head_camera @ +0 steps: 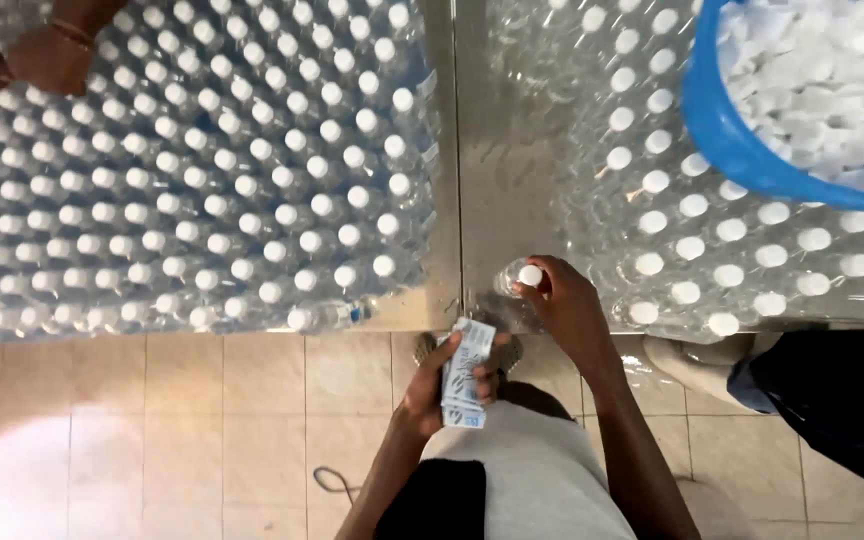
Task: Applying small adhesive labels to the caps of water bottles on a production line.
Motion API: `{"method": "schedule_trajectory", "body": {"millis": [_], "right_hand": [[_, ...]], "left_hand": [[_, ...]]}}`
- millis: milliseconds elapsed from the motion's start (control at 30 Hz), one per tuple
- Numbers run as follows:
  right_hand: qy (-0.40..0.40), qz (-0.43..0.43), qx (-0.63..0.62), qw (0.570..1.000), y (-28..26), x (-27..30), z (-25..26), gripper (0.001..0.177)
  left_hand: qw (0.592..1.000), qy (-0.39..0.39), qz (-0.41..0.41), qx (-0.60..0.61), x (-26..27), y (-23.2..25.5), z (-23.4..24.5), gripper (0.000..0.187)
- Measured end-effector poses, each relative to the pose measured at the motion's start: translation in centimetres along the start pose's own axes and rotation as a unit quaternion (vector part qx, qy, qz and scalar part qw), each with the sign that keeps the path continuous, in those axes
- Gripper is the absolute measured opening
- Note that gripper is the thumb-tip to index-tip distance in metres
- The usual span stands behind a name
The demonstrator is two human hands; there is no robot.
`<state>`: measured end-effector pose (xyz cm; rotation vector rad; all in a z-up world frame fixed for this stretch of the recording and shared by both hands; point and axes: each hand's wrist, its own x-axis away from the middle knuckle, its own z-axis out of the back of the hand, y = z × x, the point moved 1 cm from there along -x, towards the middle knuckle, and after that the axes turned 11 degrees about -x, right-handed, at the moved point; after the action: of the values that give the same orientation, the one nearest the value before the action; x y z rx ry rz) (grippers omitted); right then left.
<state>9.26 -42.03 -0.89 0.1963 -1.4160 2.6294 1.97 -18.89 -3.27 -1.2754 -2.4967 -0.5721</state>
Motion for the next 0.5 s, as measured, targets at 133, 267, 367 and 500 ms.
{"method": "schedule_trajectory", "body": {"millis": [133,267,367,500], "right_hand": [[-0.012,0.069,0.051,0.996,0.2,1.4,-0.8,0.043],[0.031,0.097,0.068,0.993,-1.5,3.5,2.2,0.046],[-0.078,0.046,-0.134,0.987,-1.9,5.4,4.3,0.048],[-0.171,0.02,-0.26,0.95,-0.9,6.9,4.0,0.044]], "left_hand": [[0.998,-0.051,0.03,-0.037,-1.0,-1.6,-1.2,0.072],[0.996,-0.059,0.033,-0.066,-0.9,-1.9,-3.0,0.07],[0.993,-0.037,0.058,-0.092,-0.6,-2.4,-3.8,0.061],[0.989,-0.036,0.102,-0.104,-0.5,-3.1,-3.0,0.052]]}}
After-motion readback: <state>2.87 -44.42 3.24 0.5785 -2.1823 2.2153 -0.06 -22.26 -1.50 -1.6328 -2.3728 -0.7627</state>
